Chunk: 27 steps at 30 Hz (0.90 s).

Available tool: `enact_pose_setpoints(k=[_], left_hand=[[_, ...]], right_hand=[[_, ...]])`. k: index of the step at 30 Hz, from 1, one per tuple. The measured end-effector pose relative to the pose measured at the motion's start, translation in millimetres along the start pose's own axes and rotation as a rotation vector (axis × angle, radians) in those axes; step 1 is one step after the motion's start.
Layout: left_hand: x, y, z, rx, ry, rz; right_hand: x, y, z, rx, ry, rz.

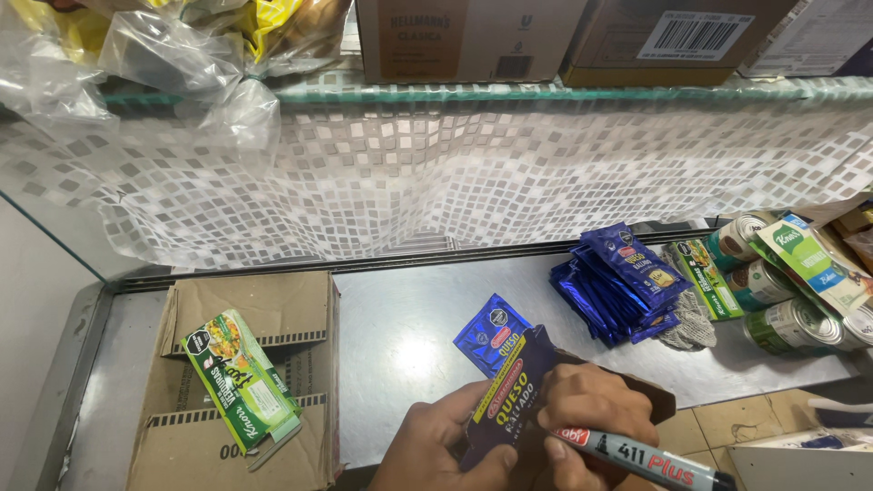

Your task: The person marks pricing information on several packets of grated cheese using a marker and places the marked packets into a small cardboard box.

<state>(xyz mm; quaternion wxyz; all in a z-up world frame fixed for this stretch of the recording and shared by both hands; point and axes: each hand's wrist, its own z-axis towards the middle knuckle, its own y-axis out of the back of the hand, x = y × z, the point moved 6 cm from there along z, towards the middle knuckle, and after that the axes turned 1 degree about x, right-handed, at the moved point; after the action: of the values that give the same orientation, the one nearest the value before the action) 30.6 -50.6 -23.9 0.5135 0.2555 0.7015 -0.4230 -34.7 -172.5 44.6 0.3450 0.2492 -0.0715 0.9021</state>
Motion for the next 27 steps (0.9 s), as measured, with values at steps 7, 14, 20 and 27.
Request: enact_pose_setpoints(k=[7, 14, 20, 27], left_hand=[[-6, 0, -1, -0.016, -0.02, 0.055], [-8, 0, -3, -0.043, 0.042, 0.033], [-2, 2, -4, -0.051, 0.109, 0.022], [-5, 1, -4, 0.001, 0.014, 0.029]], right_hand=[[-10, 6, -5, -0.026, 0.049, 0.126], [-8, 5, -7, -0.067, -0.04, -0.028], [-9, 9, -6, 0.009, 0.018, 0.063], [-10, 1, -8, -0.134, -0.077, 0.025]])
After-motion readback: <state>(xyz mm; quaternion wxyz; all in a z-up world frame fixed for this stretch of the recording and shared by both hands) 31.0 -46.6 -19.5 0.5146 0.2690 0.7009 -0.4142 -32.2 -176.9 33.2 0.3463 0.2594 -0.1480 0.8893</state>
